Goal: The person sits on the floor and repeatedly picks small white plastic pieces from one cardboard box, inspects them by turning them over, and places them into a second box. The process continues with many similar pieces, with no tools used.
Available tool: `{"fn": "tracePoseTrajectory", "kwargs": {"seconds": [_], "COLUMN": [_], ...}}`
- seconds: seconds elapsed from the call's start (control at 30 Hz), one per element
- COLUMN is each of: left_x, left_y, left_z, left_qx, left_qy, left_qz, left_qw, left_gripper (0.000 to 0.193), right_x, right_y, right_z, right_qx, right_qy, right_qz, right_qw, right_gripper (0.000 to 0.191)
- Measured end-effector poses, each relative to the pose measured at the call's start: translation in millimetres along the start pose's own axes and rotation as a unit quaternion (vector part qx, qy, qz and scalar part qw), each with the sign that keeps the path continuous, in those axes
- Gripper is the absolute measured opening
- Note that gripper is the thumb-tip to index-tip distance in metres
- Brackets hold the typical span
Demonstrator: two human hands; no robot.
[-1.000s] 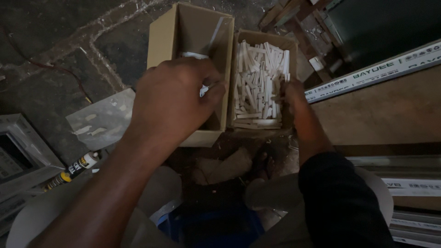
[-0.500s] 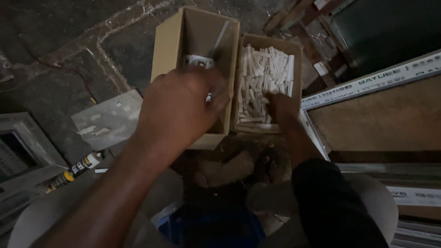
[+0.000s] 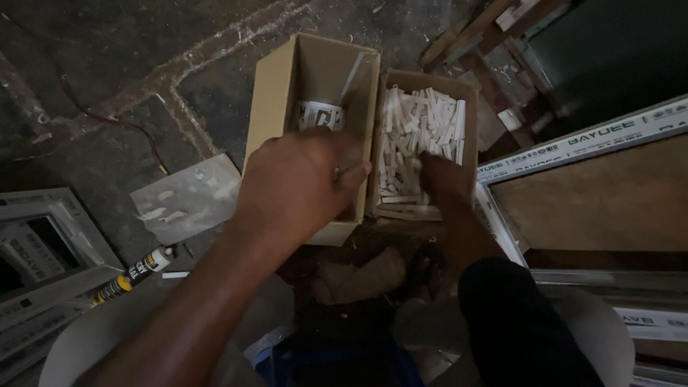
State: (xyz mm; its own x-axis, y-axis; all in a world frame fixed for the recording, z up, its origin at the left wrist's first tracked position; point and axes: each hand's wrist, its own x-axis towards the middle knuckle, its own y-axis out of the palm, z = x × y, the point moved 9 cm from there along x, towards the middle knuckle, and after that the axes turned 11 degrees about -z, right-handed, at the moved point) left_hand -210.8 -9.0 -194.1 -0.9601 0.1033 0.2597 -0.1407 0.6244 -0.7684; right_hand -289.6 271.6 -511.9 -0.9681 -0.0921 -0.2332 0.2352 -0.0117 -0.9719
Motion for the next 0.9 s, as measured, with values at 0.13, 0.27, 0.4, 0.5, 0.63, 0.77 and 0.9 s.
{"fn": "tracePoseTrajectory", "kwargs": {"seconds": [0.13, 0.27, 0.4, 0.5, 0.63, 0.77, 0.9], "left_x": [-1.6, -3.4, -4.1, -2.4, 2.0, 1.1, -0.9], "left_y": [-3.5, -9.8, -5.5, 1.0, -0.3, -1.6, -2.4], "left_z": [-0.9, -5.1, 1.4, 4.5, -0.1, -0.5, 2.8], "left_qx": [-0.015, -0.001, -0.004, 0.008, 0.014, 0.016, 0.019], "left_qy": [0.0, 0.013, -0.027, -0.04, -0.009, -0.001, -0.002], "left_qz": [-0.007, -0.017, 0.018, 0.046, 0.028, 0.018, 0.014], "left_qw": [1.0, 1.0, 0.999, 0.998, 0.999, 1.0, 1.0], "left_gripper": [0.024, 0.024, 0.027, 0.028, 0.029, 0.026, 0.025], "right_x": [3.3, -1.9, -3.8, -4.7, -11.1, -1.3, 7.0], "right_y": [-6.9, -2.9, 2.9, -8.6, -8.8, -56.6, -76.9], "right_z": [-8.0, -5.5, 10.4, 20.5, 1.0, -0.8, -26.9], "right_qx": [-0.009, 0.02, -0.027, -0.025, 0.145, 0.181, 0.397], "right_qy": [-0.045, -0.065, -0.058, -0.035, 0.113, -0.071, -0.037], "right_qz": [-0.052, -0.044, 0.025, 0.038, 0.088, -0.19, -0.257], "right_qw": [0.998, 0.997, 0.998, 0.998, 0.979, 0.962, 0.88], "right_gripper": [0.038, 0.041, 0.045, 0.045, 0.043, 0.034, 0.016]}}
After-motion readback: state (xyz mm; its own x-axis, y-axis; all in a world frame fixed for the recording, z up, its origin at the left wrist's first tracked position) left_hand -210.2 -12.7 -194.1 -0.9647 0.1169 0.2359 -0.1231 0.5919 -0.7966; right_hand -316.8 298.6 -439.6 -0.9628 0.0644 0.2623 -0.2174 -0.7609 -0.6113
